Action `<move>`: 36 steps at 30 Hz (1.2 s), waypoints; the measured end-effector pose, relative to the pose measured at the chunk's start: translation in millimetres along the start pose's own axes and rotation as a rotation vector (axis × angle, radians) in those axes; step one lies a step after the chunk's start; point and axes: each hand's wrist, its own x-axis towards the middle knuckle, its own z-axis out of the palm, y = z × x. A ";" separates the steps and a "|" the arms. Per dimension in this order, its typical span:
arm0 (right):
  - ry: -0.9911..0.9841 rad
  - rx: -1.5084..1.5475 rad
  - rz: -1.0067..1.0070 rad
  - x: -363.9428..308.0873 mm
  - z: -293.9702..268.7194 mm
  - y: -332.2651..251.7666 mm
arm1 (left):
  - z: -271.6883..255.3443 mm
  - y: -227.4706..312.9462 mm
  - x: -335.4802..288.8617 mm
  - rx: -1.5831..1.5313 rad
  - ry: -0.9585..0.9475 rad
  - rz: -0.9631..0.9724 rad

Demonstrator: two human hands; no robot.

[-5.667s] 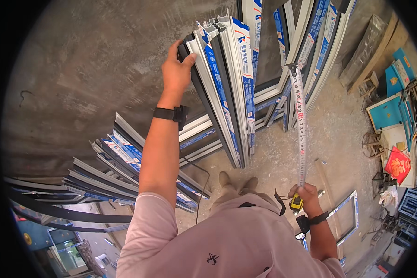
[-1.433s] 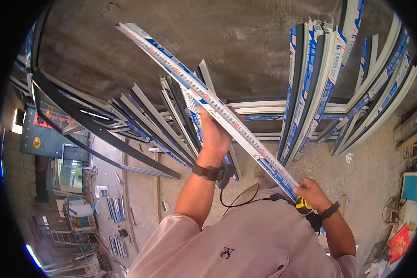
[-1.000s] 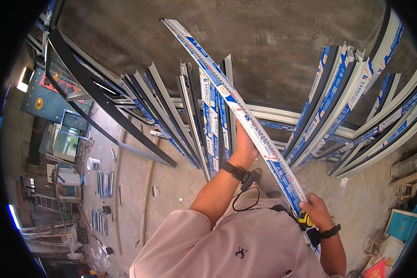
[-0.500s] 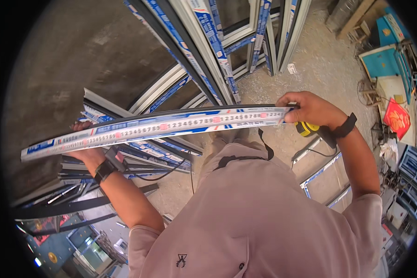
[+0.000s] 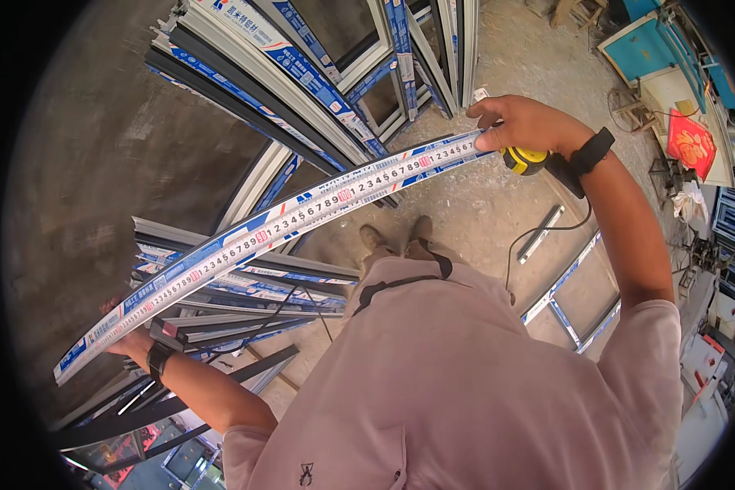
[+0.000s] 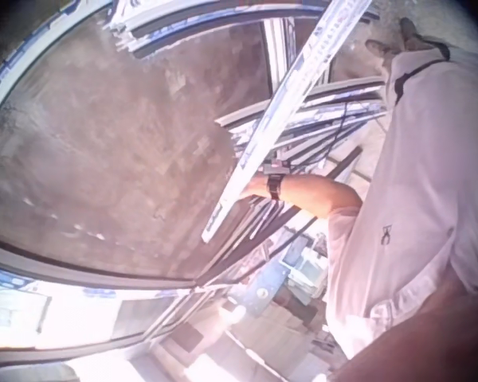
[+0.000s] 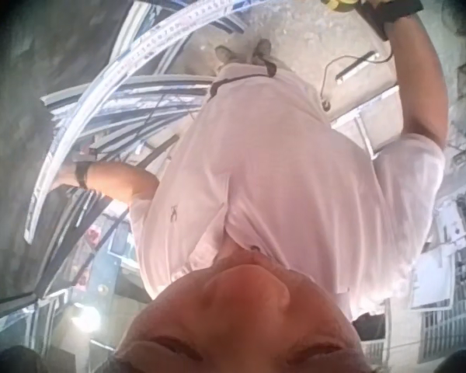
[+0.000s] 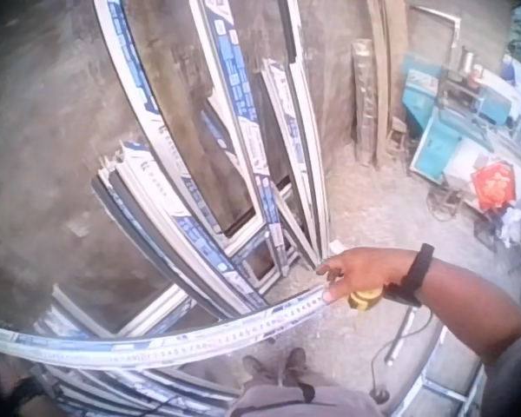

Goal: Measuring and organizing aluminum window or door frames on a workshop floor.

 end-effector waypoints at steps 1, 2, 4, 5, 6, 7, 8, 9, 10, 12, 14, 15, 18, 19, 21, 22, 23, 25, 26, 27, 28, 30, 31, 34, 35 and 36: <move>-0.036 0.044 0.029 1.9 -3.5 5.9 | -19.0 14.6 15.6 -0.022 -0.048 0.020; -0.029 0.045 0.035 3.7 -5.4 14.4 | -26.6 21.5 21.2 -0.007 -0.078 0.012; -0.050 0.050 0.043 4.4 -7.7 28.0 | -22.5 24.6 17.9 0.043 -0.025 0.004; -0.047 0.052 0.047 3.3 -8.4 30.3 | -30.2 30.3 24.7 -0.001 -0.085 -0.032; -0.055 0.089 0.026 1.9 -8.7 32.5 | -34.6 30.7 26.4 -0.024 -0.041 -0.010; -0.065 0.127 0.005 2.3 -8.6 34.4 | -26.9 27.3 20.9 0.011 0.016 0.031; -0.063 0.131 0.007 3.2 -8.7 34.7 | -19.4 24.7 16.7 0.047 0.072 0.072; -0.057 0.148 -0.001 4.7 -9.0 33.1 | -21.5 26.4 18.7 0.021 0.043 0.044; -0.043 0.165 -0.006 2.8 -10.3 32.4 | -27.9 31.8 23.1 -0.008 0.008 0.012; -0.063 0.179 -0.004 7.5 -12.2 35.4 | -80.0 70.2 60.0 -0.109 -0.196 -0.113; -0.069 0.187 0.019 7.0 -15.6 38.6 | -44.4 43.6 39.3 0.135 0.046 0.074; -0.087 0.192 0.011 5.0 -17.9 39.2 | -60.6 52.7 48.9 0.142 -0.060 -0.001; -0.086 0.220 0.010 2.4 -20.7 49.5 | -18.4 20.1 16.7 0.226 0.107 0.087; -0.082 0.240 0.000 2.4 -20.9 50.5 | -51.7 36.1 37.4 0.730 -0.026 0.170; -0.086 0.212 -0.016 5.6 -21.5 47.1 | -120.6 72.8 80.1 1.516 -0.309 0.505; -0.079 0.183 -0.015 4.1 -22.9 47.6 | -119.0 66.7 83.3 1.754 -0.407 0.624; -0.085 0.187 -0.025 6.3 -22.5 45.9 | -128.7 82.7 93.2 1.604 -0.348 0.456; -0.105 0.194 0.017 4.1 -25.5 45.0 | -130.8 74.1 92.0 1.317 -0.249 0.387; -0.090 0.196 0.036 1.1 -28.8 47.6 | -118.4 52.4 90.6 1.024 -0.156 0.304; -0.109 0.184 -0.003 1.8 -31.9 47.0 | -119.6 61.5 88.5 1.263 -0.168 0.417; -0.128 0.172 -0.043 2.1 -34.4 47.1 | -118.9 69.9 88.5 1.267 -0.167 0.423; -0.133 0.185 -0.029 1.6 -39.9 48.4 | -108.0 69.8 86.5 0.409 0.153 0.177; -0.141 0.197 -0.017 1.7 -42.3 49.3 | -104.0 69.2 84.4 0.414 0.136 0.197; -0.117 0.208 -0.050 1.5 -44.6 62.5 | -31.7 22.6 31.4 0.085 0.334 0.189; -0.119 0.208 -0.055 3.0 -44.2 62.4 | -30.4 29.0 27.8 0.104 0.301 0.164; -0.121 0.224 -0.041 5.0 -43.7 61.3 | -27.5 30.8 24.3 0.104 0.300 0.168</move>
